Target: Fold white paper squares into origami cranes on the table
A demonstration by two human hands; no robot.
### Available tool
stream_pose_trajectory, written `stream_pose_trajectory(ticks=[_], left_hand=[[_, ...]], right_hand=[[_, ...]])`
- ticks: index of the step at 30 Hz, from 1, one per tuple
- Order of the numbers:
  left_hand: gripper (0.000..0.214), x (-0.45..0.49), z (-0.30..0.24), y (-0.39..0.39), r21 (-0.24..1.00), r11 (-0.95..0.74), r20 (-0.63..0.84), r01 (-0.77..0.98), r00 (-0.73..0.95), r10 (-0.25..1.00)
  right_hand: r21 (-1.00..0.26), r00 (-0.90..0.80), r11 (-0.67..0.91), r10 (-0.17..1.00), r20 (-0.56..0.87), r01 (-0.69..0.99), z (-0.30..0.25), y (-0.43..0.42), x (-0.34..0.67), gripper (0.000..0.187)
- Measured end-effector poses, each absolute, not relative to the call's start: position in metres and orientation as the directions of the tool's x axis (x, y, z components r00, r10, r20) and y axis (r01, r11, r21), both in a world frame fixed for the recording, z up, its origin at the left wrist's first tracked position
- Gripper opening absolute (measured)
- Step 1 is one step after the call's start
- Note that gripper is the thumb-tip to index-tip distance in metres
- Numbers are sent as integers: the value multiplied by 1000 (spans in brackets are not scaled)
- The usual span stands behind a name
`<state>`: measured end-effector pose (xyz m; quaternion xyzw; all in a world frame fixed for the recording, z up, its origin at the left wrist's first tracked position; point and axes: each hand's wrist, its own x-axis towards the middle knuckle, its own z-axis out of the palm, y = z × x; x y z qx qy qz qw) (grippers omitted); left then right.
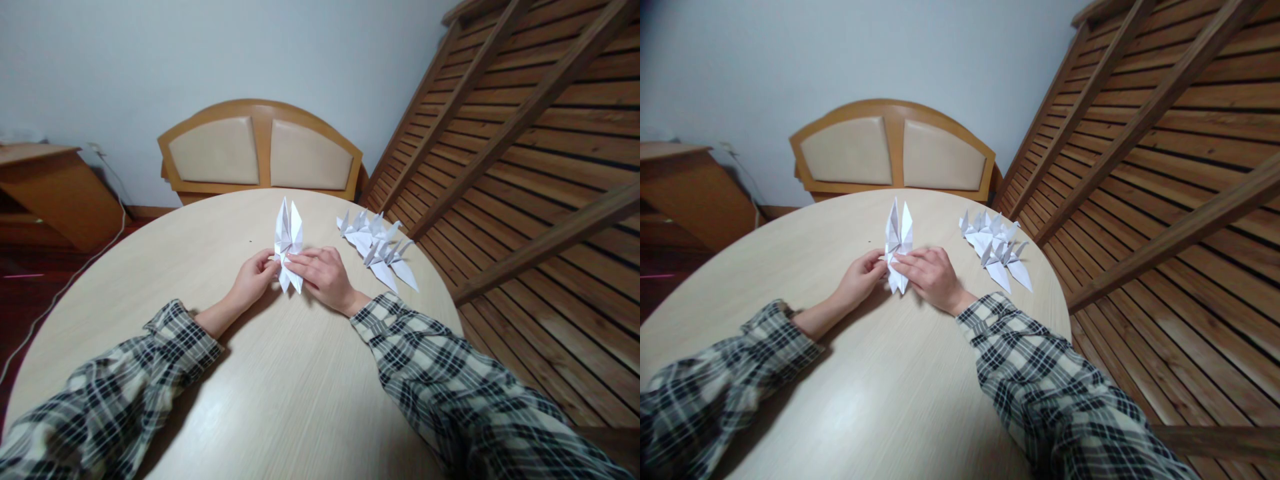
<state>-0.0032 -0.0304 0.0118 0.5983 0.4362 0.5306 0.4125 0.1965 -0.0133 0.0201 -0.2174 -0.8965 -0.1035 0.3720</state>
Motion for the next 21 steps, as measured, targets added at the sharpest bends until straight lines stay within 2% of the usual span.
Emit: stream_pose_trajectory(ticks=[8, 14, 21], left_hand=[[21, -2, 10, -31, 976, -104, 131, -191, 133, 982], [23, -1, 8, -32, 960, -26, 85, -277, 203, 976], [43, -4, 11, -29, 919, 35, 37, -393, 175, 984]], right_hand=[[45, -688, 904, 291, 665, 426, 16, -10, 195, 36], [51, -715, 906, 297, 633, 421, 18, -10, 195, 36], [71, -726, 903, 292, 623, 425, 15, -11, 194, 35]])
